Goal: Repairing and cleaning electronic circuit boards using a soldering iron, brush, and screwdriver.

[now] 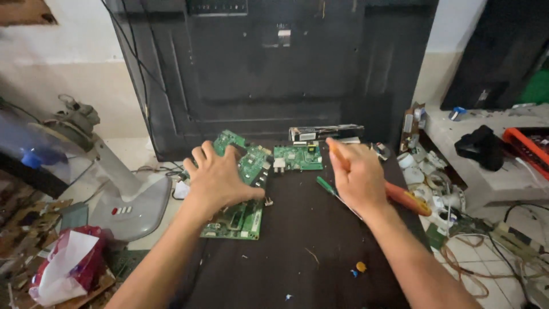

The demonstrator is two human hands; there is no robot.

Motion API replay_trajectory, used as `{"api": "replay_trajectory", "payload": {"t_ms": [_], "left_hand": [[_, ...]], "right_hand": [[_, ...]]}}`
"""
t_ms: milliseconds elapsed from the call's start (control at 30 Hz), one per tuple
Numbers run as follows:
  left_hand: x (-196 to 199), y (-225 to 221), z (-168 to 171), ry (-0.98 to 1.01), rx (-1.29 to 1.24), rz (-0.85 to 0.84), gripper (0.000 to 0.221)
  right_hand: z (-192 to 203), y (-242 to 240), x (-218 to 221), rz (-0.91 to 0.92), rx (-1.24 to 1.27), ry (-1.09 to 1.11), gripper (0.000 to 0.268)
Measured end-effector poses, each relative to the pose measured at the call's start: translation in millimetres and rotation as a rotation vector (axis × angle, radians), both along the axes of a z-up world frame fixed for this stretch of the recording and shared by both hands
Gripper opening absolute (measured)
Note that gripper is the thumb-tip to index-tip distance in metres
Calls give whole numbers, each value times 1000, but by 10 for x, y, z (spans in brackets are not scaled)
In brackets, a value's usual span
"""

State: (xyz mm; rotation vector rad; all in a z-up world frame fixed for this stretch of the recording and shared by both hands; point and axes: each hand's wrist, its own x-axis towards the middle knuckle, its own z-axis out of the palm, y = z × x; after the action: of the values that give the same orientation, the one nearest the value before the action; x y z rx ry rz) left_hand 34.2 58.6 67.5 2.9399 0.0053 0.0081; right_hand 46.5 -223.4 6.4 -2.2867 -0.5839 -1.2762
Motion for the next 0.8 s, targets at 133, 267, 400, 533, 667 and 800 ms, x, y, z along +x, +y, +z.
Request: {"api": "replay_trajectory", "payload": {"t_ms": [133, 267, 400, 533, 667, 800], "left_hand": [[-162, -323, 451, -281, -267, -127, 110], [-217, -577, 861, -258, -701, -265, 109], [134, -674, 441, -197, -1283, -625, 87], [245, -766, 109, 412, -2258, -726, 103], [57, -686, -314, 735, -2534, -406, 114], [62, -707, -555, 827, -2498, -297, 136]], "right_hand": [[-119, -47, -6, -50, -64, -138, 27], [-29, 21, -142, 45, 5, -164, 33], [-33, -122, -228, 69, 66, -132, 37], [-135, -315, -53, 127, 340, 40, 38], [13, -55, 76, 50, 1098, 268, 57], [-132, 120, 106, 125, 1103, 196, 49]]}}
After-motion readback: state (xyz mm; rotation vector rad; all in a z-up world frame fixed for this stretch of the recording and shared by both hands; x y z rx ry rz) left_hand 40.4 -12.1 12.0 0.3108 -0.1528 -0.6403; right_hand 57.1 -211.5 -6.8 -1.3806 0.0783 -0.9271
